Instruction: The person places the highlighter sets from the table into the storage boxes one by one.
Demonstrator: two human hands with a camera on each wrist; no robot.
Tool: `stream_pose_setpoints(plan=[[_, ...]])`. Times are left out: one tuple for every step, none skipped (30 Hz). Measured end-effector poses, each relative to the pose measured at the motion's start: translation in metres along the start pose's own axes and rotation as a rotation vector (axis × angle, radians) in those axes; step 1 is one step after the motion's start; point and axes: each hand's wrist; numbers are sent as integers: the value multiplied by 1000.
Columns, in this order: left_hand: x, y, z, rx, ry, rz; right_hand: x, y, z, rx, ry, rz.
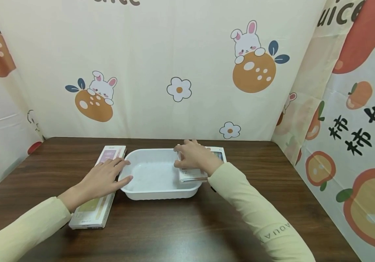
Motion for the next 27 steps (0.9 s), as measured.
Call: stream_pose_setpoints(plan=[[0, 0, 0, 0, 0, -1, 0, -2, 1, 2, -2, 0], [0, 0, 0, 0, -1, -2, -1, -3, 3, 5, -4, -2], [0, 0, 0, -1, 0, -2, -1, -5, 4, 6, -8, -4], [0, 0, 0, -3, 2, 0, -1, -6, 5, 7, -11, -5], [0, 0, 0, -5, 3, 1, -2, -7, 7, 6, -14, -6], [0, 0, 0, -7, 7, 3, -2, -9, 8, 1, -20, -6], [0, 0, 0, -8, 10, 3, -2, -10, 9, -2, -24, -4], [0, 0, 0, -9, 12, 5, -2, -11, 10, -7, -28, -4], [0, 0, 0, -10, 14, 7, -2, -12, 11, -12, -32, -4], [-1, 0, 0, -10, 15, 7, -3, -13, 13, -16, -33, -5], [-1, 0, 0, -10, 17, 8, -3, -14, 14, -17, -37, -4], [-1, 0, 0, -11, 18, 8, -4, -15, 14, -17, -37, -1], [-1, 0, 0, -11, 18, 8, -5, -15, 15, -15, -37, 0], [-1, 0, 0, -12, 19, 8, -6, -16, 16, -13, -36, 1], [-1, 0, 0, -12, 20, 7, -8, -16, 16, -12, -35, 1], [-1, 0, 0, -12, 20, 6, -9, -16, 16, -10, -35, -1], [-1, 0, 0, -13, 22, 5, -11, -17, 16, -9, -34, 0], [-1, 0, 0, -13, 22, 4, -13, -17, 16, -11, -32, -2], [-1, 0, 0, -13, 23, 4, -15, -17, 16, -15, -33, -5], [-1, 0, 0, -14, 24, 3, -16, -17, 15, -20, -33, -5], [-1, 0, 0, -14, 25, 3, -18, -18, 15, -23, -35, -6], [-1, 0, 0, -15, 26, 3, -20, -18, 15, -29, -37, -5], [-1, 0, 0, -16, 27, 3, -22, -19, 15, -31, -38, -3], [-1, 0, 0, -16, 27, 3, -23, -19, 14, -33, -39, -1], [0, 0, 0, -17, 28, 2, -25, -19, 14, -33, -40, -2], [0, 0, 0, -17, 28, 1, -26, -19, 14, -31, -39, -4], [0, 0, 0, -17, 27, 1, -28, -19, 13, -28, -35, -8]])
Point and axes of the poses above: each hand's wrist, its own z-axis towards the middle knuckle, its own x-axis out of the back of the hand, y = z × x, and after that the axes turned 9 degrees about y, right-handed
